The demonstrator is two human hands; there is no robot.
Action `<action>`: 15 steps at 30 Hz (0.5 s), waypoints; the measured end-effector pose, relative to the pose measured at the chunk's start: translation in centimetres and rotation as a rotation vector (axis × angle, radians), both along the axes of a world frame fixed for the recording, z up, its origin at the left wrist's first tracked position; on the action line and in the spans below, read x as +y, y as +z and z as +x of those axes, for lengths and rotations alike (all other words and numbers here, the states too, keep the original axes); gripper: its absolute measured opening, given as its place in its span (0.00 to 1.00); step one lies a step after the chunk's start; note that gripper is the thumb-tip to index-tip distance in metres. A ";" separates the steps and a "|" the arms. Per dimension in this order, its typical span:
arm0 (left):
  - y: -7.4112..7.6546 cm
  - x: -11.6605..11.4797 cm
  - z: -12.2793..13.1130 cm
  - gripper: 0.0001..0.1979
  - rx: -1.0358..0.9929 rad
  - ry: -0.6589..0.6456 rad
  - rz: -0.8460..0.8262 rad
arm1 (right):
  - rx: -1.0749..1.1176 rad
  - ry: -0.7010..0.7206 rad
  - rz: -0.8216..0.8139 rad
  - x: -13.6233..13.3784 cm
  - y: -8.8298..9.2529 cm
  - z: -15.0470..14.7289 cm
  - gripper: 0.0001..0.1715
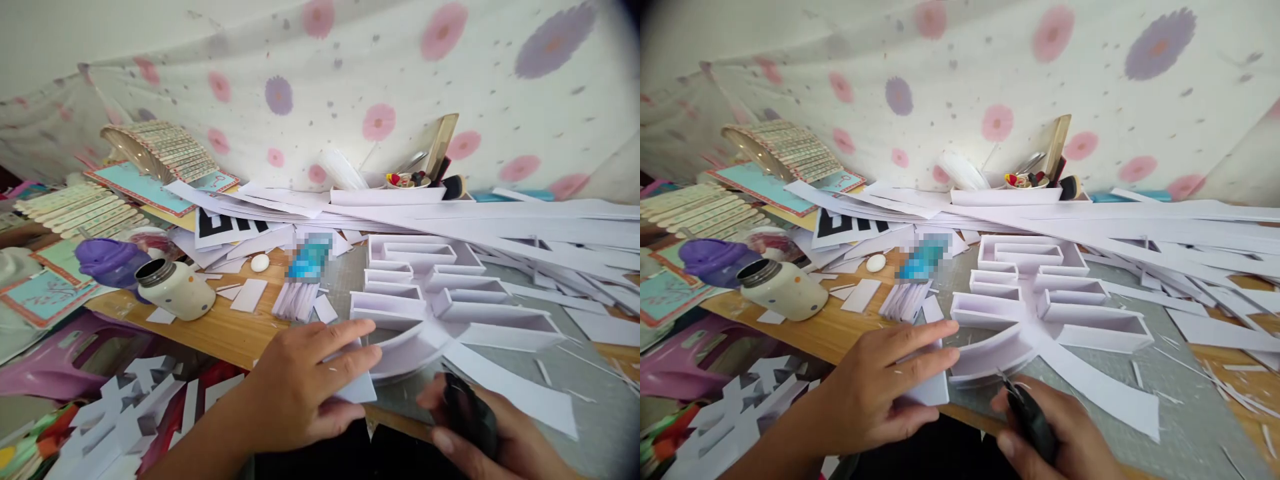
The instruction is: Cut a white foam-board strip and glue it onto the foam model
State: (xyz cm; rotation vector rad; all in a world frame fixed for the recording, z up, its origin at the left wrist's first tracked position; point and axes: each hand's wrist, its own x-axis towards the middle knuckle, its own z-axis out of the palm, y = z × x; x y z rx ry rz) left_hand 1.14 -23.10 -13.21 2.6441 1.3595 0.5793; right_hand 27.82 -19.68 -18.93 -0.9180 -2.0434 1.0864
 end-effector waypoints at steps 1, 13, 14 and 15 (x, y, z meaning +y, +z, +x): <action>-0.1 -0.2 0.2 0.26 -0.050 0.003 0.028 | 0.010 0.027 -0.018 -0.4 0.2 -0.5 0.05; -0.7 1.6 6.9 0.18 -1.347 0.383 -0.067 | 0.319 0.022 0.081 -2.9 0.3 -2.4 0.29; -0.6 1.9 7.5 0.19 -1.406 0.408 -0.139 | 0.305 0.001 0.123 -2.9 0.4 -1.9 0.25; -0.6 2.2 7.8 0.19 -1.433 0.419 -0.206 | 0.292 -0.021 0.167 -3.0 0.5 -1.2 0.19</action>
